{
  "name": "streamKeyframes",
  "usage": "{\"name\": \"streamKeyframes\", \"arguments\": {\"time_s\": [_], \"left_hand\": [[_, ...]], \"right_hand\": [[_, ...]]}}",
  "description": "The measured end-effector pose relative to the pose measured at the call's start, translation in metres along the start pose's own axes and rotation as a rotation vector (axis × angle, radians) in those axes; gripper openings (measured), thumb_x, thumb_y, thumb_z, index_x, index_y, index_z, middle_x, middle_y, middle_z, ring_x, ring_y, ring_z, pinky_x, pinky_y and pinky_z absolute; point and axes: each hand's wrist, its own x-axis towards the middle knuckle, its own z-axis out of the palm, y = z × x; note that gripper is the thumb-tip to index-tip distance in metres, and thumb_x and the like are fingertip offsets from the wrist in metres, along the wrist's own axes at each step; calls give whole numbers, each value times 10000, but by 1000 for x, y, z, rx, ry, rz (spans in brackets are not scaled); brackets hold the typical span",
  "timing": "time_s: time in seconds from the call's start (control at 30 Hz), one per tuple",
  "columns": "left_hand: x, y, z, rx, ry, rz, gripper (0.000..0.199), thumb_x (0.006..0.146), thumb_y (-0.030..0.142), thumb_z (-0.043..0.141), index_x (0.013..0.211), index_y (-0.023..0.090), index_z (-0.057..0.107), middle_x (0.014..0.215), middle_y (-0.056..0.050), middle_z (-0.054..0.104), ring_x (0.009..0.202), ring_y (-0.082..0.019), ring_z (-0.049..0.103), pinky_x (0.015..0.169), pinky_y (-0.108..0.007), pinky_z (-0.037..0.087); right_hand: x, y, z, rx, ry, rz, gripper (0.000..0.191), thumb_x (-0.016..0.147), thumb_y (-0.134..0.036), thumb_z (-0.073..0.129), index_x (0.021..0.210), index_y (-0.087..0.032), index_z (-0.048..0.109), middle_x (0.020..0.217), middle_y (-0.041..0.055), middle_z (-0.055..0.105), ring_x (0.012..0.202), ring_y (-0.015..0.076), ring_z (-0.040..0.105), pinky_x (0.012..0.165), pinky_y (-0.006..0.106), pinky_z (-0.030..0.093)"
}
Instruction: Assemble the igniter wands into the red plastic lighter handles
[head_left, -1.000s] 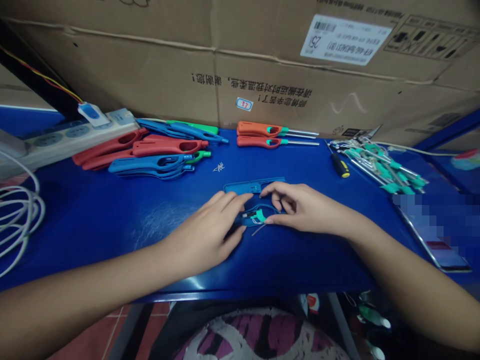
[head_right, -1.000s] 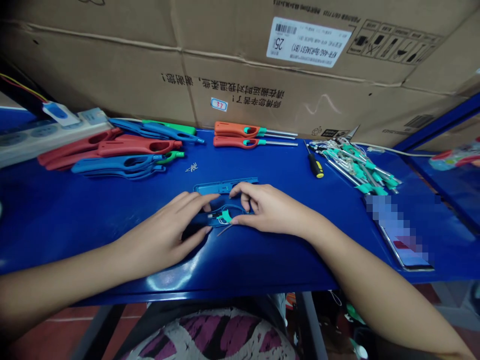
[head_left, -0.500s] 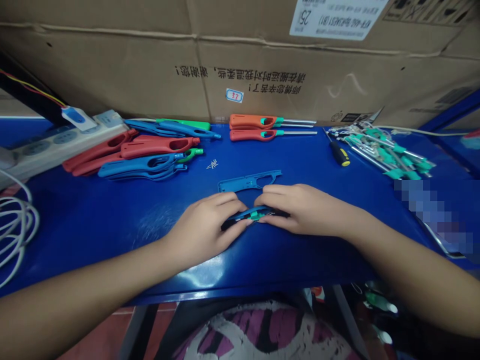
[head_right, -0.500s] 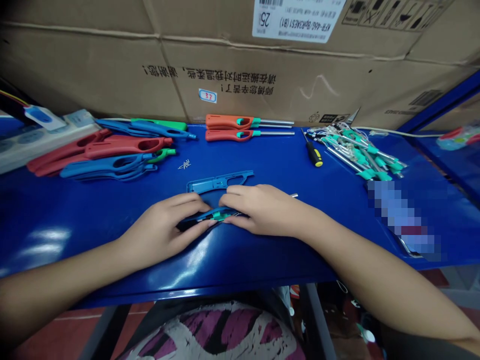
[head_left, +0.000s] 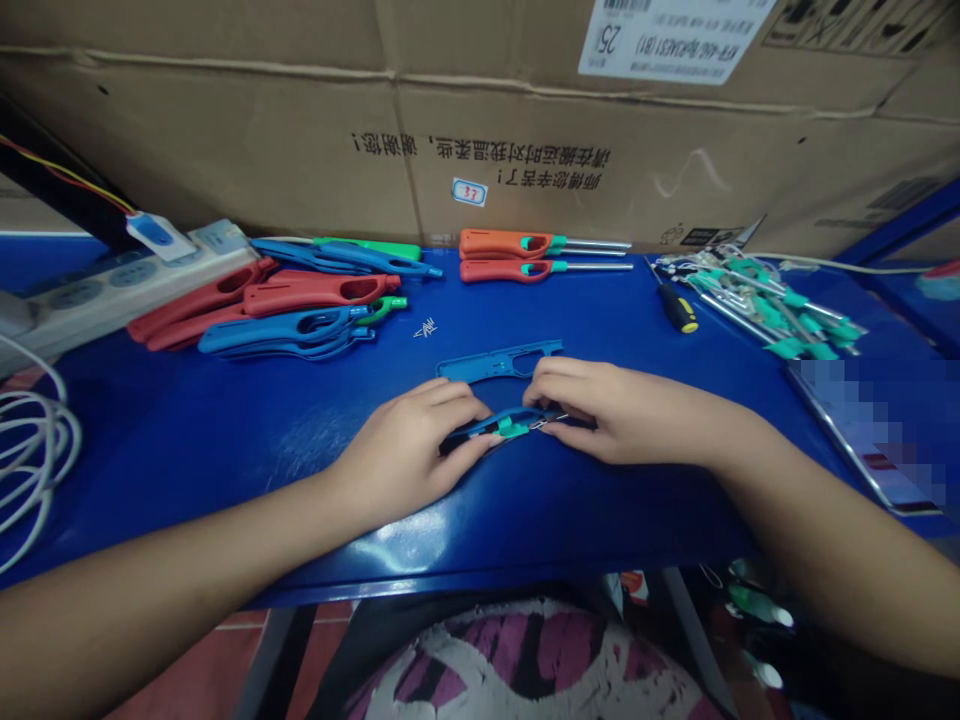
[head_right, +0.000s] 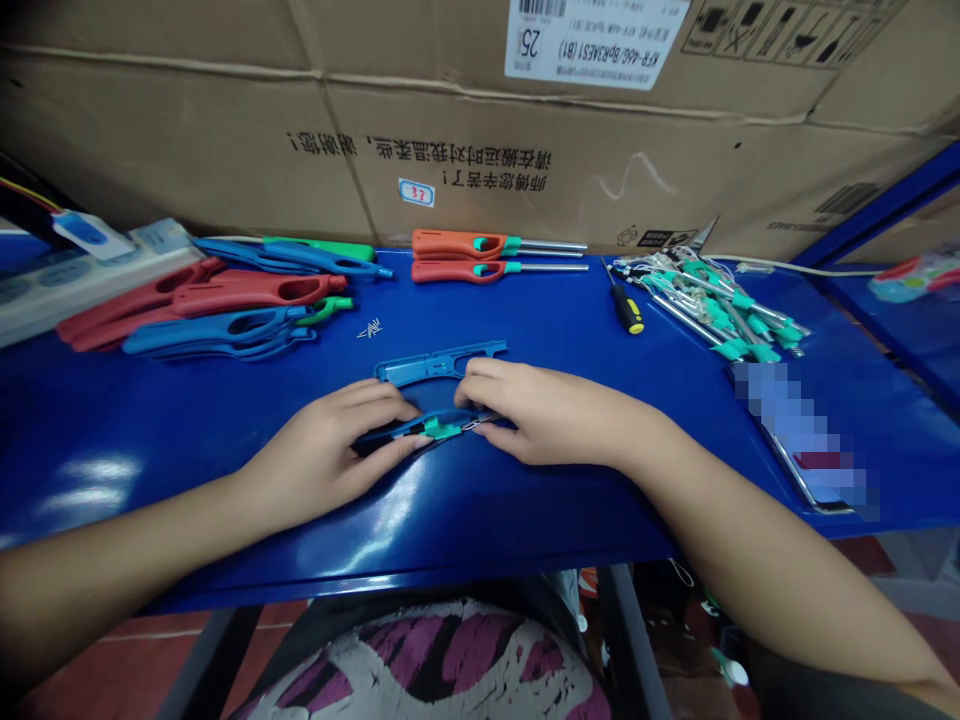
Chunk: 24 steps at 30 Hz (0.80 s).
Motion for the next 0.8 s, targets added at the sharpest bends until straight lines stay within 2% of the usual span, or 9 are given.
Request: {"name": "streamKeyframes", "arguments": {"time_s": [0.13,0.33,0.53,0.67,0.8], "left_hand": [[1,-1,0,-45,-2,-17,160,970,309,618,964,166,690,921,-52,692,889,-209,630,786,-334,501],[2,-2,-1,-73,-5,-60,160,963,318,639,957,173,706,926,-45,698,894,-201,646,796,-326,508],[0,-1,-2,-62,24,-24,270,967,341,632,1169,178,703,1046,-75,713,981,-220,669,866,-355,540],[1,-2,-5,-101,26,-32,200,984,265,582,1070,175,739,983,-63,721,912,-195,679,829,-334,540],[2,-4,-7,-107,10,-52,198,969,262,588,1038,182,755,937,-58,726,875,-198,674,786,-334,539]], "right_hand": [[-1,3,-3,-80,-11,68,111,967,-294,597,1009,-193,614,1009,54,649,852,192,613,685,289,422],[3,4,-1,-196,-4,59,96,962,-279,587,939,-189,609,931,51,687,754,183,607,637,279,368],[1,7,-4,-238,13,90,79,939,-274,608,921,-197,609,906,40,706,728,176,600,623,272,350],[1,8,-5,-224,12,96,81,935,-270,618,911,-192,615,890,36,704,713,169,592,617,272,348],[0,6,-5,-166,16,81,76,936,-267,624,908,-196,628,903,27,704,724,160,594,634,274,359]]}}
